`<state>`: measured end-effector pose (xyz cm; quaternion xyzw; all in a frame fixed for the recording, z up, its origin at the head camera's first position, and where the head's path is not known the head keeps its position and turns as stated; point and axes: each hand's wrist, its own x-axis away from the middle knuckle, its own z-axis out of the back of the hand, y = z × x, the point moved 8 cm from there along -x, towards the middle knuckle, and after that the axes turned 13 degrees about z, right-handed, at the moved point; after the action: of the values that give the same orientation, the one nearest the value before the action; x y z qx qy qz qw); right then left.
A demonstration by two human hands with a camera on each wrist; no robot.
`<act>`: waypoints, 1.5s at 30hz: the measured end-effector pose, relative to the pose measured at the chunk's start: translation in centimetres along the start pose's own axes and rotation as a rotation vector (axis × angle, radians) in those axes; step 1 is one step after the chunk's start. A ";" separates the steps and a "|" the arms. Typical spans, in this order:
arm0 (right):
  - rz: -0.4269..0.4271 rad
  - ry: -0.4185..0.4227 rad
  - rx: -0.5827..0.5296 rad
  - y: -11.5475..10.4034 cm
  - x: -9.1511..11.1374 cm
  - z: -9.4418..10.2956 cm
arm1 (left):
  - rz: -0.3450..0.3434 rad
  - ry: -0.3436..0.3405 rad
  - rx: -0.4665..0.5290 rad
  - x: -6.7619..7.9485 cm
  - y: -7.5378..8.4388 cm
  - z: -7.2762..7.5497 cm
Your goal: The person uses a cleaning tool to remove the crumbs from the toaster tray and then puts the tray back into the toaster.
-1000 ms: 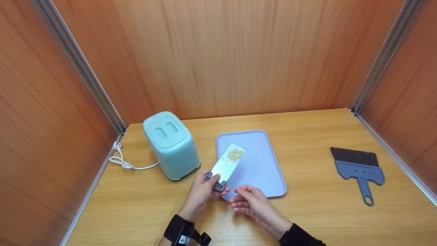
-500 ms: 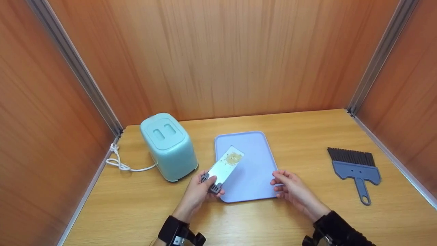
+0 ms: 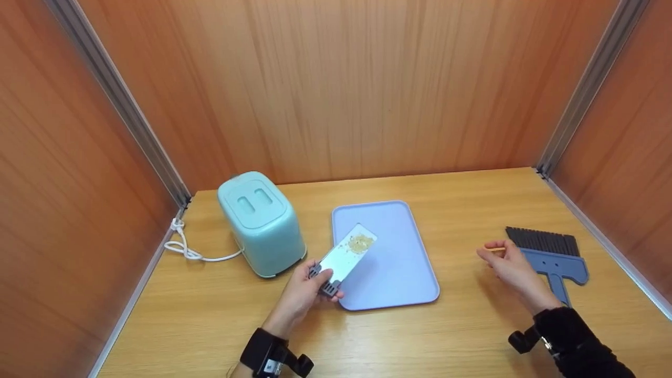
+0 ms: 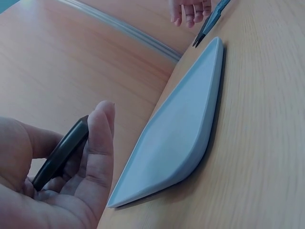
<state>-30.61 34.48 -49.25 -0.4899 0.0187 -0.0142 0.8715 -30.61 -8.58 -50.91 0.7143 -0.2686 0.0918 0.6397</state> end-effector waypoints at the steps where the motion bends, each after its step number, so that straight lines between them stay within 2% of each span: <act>1: 0.007 0.003 0.039 0.4 -0.1 0.6 | 0.003 0.001 -0.002 0.0 0.0 0.1; 8: -0.008 0.020 0.260 2.9 -0.6 4.1 | -0.001 0.002 -0.002 0.0 0.0 0.2; 12: -0.064 0.044 0.401 4.7 -0.4 5.9 | -0.006 0.004 -0.004 -0.1 0.1 0.2; 17: -0.140 0.085 0.464 6.7 0.5 7.8 | -0.004 0.002 0.000 -0.3 -0.1 0.1; 23: -0.111 0.113 0.536 7.8 1.2 9.8 | 0.003 0.002 0.001 -0.3 -0.1 0.0; 26: -0.105 0.080 0.570 8.4 1.3 10.4 | 0.012 0.006 -0.001 -0.3 -0.2 0.1; 33: -0.206 -0.046 0.551 9.9 1.9 11.1 | 0.021 0.003 0.000 -0.4 -0.2 0.1; 39: -0.312 -0.096 0.535 10.5 2.6 10.9 | 0.024 0.006 -0.003 -0.4 -0.3 0.4; 42: -0.339 -0.120 0.531 10.8 2.8 10.7 | 0.024 0.009 -0.003 -0.4 -0.3 0.4; 45: -0.320 -0.135 0.517 10.9 2.9 10.6 | 0.023 0.001 -0.001 -0.4 -0.4 0.4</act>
<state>-27.16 49.08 -53.14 -0.2486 -0.1207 -0.1228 0.9532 -30.82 -8.81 -51.51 0.7109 -0.2765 0.0993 0.6390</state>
